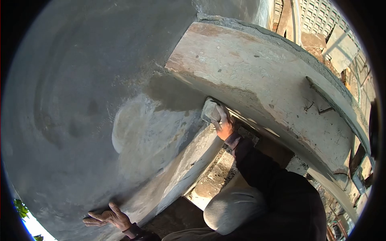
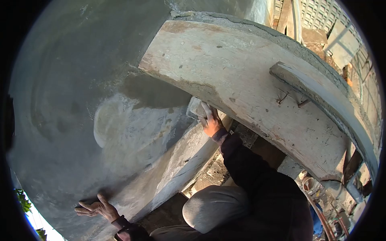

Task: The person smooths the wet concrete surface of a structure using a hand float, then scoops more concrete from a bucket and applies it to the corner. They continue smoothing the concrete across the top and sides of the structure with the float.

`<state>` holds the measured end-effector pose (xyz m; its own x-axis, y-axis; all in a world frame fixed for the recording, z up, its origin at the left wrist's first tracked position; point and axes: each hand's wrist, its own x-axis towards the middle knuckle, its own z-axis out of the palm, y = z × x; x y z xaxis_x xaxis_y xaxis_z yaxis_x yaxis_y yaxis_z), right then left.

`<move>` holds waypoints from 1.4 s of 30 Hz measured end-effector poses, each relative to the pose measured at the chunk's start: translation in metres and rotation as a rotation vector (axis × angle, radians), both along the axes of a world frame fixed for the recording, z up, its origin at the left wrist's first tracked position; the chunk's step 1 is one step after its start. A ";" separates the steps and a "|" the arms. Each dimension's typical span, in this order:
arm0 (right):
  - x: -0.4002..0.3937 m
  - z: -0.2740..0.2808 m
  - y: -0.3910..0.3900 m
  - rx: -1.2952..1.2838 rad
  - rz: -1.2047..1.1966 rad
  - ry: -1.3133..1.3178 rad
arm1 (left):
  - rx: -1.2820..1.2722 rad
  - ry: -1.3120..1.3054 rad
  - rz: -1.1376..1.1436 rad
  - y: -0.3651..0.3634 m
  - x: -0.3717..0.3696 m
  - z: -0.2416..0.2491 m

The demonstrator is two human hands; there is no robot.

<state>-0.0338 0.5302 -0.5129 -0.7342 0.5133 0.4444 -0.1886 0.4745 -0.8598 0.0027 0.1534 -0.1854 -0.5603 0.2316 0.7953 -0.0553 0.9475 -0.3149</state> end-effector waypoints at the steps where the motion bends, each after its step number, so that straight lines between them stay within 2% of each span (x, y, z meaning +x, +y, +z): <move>1: -0.009 0.011 -0.002 0.013 -0.009 0.069 | 0.015 0.001 0.002 -0.001 0.000 0.000; 2: -0.016 0.018 -0.002 0.028 -0.017 0.141 | 0.025 -0.002 -0.007 -0.002 -0.001 -0.001; 5: -0.021 0.025 0.000 -0.026 -0.005 0.113 | 0.073 -0.011 -0.021 -0.006 0.000 0.000; 8: -0.012 -0.012 0.002 -0.107 0.002 -0.102 | 0.131 -0.022 -0.009 -0.006 0.001 -0.002; 9: -0.006 -0.035 0.000 -0.089 -0.045 -0.277 | 0.128 -0.022 0.000 -0.007 0.001 -0.002; 12: 0.019 -0.064 -0.001 -0.051 -0.076 -0.508 | 0.106 -0.010 -0.029 -0.008 -0.001 -0.001; 16: 0.010 -0.020 0.001 -0.012 0.002 -0.016 | 0.009 -0.009 -0.001 -0.011 0.000 0.000; 20: -0.018 0.042 0.010 0.037 0.041 0.137 | 0.045 0.009 -0.064 -0.011 -0.004 -0.002; 23: -0.019 0.032 0.004 0.066 -0.017 0.070 | 0.030 0.016 -0.068 -0.010 -0.005 -0.002; 25: -0.013 0.009 0.002 0.027 -0.048 -0.094 | 0.043 -0.014 -0.034 -0.004 0.001 0.000; 27: -0.001 -0.054 0.005 0.019 -0.047 -0.182 | 0.014 -0.009 -0.033 -0.006 0.000 0.000; 29: 0.010 -0.076 0.002 -0.010 -0.036 -0.226 | -0.027 0.019 -0.064 -0.009 -0.005 0.001; 31: 0.025 -0.050 0.003 -0.019 -0.025 -0.167 | -0.085 0.049 -0.118 -0.010 -0.007 0.000; 34: 0.006 0.031 0.005 -0.036 -0.022 0.022 | -0.001 0.017 -0.040 -0.006 -0.003 -0.002; 37: -0.012 0.079 0.010 0.080 0.015 0.195 | -0.066 0.035 -0.023 -0.003 -0.003 -0.001; 40: -0.020 0.069 0.006 0.117 -0.005 0.199 | -0.072 0.041 -0.007 -0.005 -0.004 -0.002; 42: -0.015 0.030 0.003 0.051 -0.045 0.069 | -0.079 0.045 -0.019 -0.007 -0.004 -0.002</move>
<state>-0.0484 0.5331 -0.4830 -0.6774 0.5211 0.5192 -0.2237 0.5265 -0.8202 -0.0016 0.1459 -0.1874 -0.5190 0.3049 0.7985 -0.0531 0.9209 -0.3862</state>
